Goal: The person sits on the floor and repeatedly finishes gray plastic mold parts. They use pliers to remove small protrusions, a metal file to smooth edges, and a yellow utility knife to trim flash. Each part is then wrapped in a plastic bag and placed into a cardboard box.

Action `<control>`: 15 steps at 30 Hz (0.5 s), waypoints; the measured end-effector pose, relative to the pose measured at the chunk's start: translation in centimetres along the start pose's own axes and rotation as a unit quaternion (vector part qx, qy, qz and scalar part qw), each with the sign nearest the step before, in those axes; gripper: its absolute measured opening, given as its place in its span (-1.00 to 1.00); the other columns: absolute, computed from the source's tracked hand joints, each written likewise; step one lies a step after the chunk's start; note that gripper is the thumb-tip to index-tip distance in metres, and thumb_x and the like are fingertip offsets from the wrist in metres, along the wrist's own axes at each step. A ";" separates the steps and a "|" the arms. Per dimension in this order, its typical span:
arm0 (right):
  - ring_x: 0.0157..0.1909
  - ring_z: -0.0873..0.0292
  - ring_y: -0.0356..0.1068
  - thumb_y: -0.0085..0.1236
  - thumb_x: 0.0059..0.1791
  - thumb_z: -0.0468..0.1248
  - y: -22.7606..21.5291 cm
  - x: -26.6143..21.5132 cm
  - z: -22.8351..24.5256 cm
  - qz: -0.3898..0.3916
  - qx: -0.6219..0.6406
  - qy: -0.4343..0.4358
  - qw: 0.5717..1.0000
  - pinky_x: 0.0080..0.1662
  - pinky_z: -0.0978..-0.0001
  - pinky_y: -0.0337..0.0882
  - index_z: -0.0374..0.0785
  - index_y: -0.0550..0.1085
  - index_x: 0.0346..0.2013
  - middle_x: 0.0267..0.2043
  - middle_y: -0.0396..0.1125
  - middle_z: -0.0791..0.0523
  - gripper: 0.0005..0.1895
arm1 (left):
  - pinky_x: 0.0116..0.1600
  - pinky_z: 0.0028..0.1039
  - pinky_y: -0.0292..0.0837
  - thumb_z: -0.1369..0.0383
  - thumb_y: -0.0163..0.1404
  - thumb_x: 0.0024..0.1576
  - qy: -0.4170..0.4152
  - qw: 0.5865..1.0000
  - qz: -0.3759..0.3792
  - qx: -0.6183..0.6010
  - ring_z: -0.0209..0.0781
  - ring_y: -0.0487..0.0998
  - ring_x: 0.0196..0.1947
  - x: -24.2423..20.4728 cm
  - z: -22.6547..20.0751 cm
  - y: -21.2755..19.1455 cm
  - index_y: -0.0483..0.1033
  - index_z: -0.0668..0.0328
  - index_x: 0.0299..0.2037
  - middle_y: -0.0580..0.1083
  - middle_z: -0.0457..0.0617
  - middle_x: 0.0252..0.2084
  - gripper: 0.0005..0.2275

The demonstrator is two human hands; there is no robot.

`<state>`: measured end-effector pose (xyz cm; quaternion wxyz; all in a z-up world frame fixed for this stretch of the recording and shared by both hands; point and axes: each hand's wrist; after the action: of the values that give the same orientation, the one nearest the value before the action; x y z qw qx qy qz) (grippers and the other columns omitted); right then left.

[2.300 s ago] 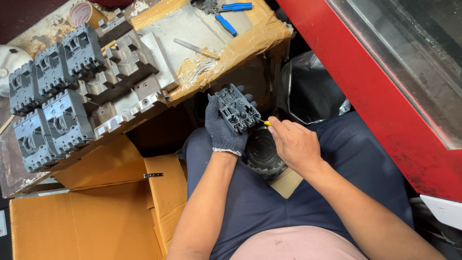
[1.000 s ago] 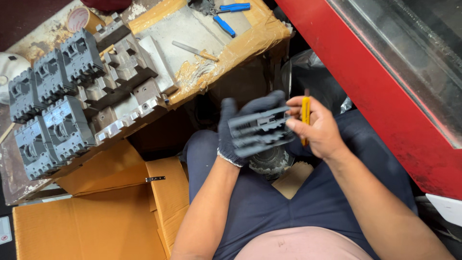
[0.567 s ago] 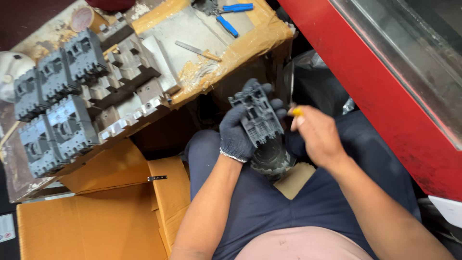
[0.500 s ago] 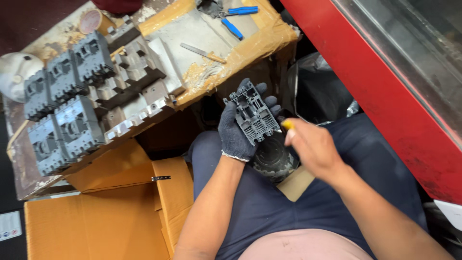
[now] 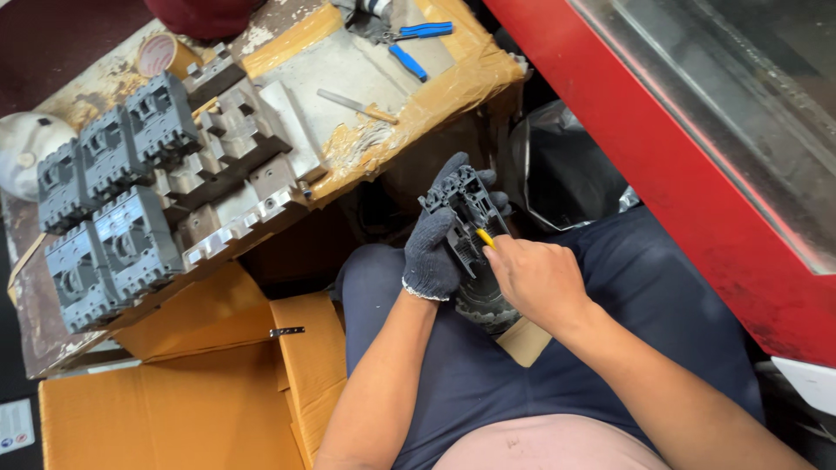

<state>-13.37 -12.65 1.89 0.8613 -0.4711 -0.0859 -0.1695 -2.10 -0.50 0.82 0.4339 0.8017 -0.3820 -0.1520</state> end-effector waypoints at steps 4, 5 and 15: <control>-0.55 -0.09 0.41 0.08 0.05 -0.24 0.6 0.1 -0.7 0.021 -0.035 0.015 0.999 -0.49 0.06 0.37 -0.26 0.41 -0.48 -0.60 0.38 0.02 -0.76 | 0.39 -0.22 0.35 0.36 0.07 0.16 0.000 0.998 -0.009 0.058 0.07 0.46 0.27 0.2 0.3 0.2 0.07 0.29 0.55 0.38 0.22 0.34 -0.29; -0.55 -0.10 0.41 0.08 0.05 -0.23 0.6 0.1 -0.8 0.027 -0.038 0.014 0.999 -0.49 0.06 0.37 -0.26 0.41 -0.48 -0.60 0.38 0.02 -0.76 | 0.38 -0.23 0.36 0.36 0.06 0.14 -0.003 0.998 -0.015 0.059 0.07 0.46 0.27 0.2 0.4 0.2 0.07 0.29 0.54 0.38 0.21 0.34 -0.29; -0.48 -0.07 0.43 0.15 0.03 -0.17 -0.3 0.0 -1.7 0.078 0.014 -0.039 0.996 -0.42 0.10 0.38 -0.26 0.43 -0.46 -0.57 0.39 0.03 -0.74 | 0.34 -0.15 0.40 0.31 0.07 0.18 -0.037 0.999 0.004 -0.003 0.11 0.47 0.24 -0.2 -0.3 -0.4 0.09 0.30 0.55 0.41 0.25 0.30 -0.30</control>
<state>-13.47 -14.20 1.18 0.8743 -0.4708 -0.0844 -0.0823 -1.90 -0.02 0.58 0.4222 0.7929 -0.4004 -0.1808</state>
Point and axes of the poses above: each hand's wrist, its own x-axis towards the middle knuckle, its own y-axis out of the palm, z = x × y
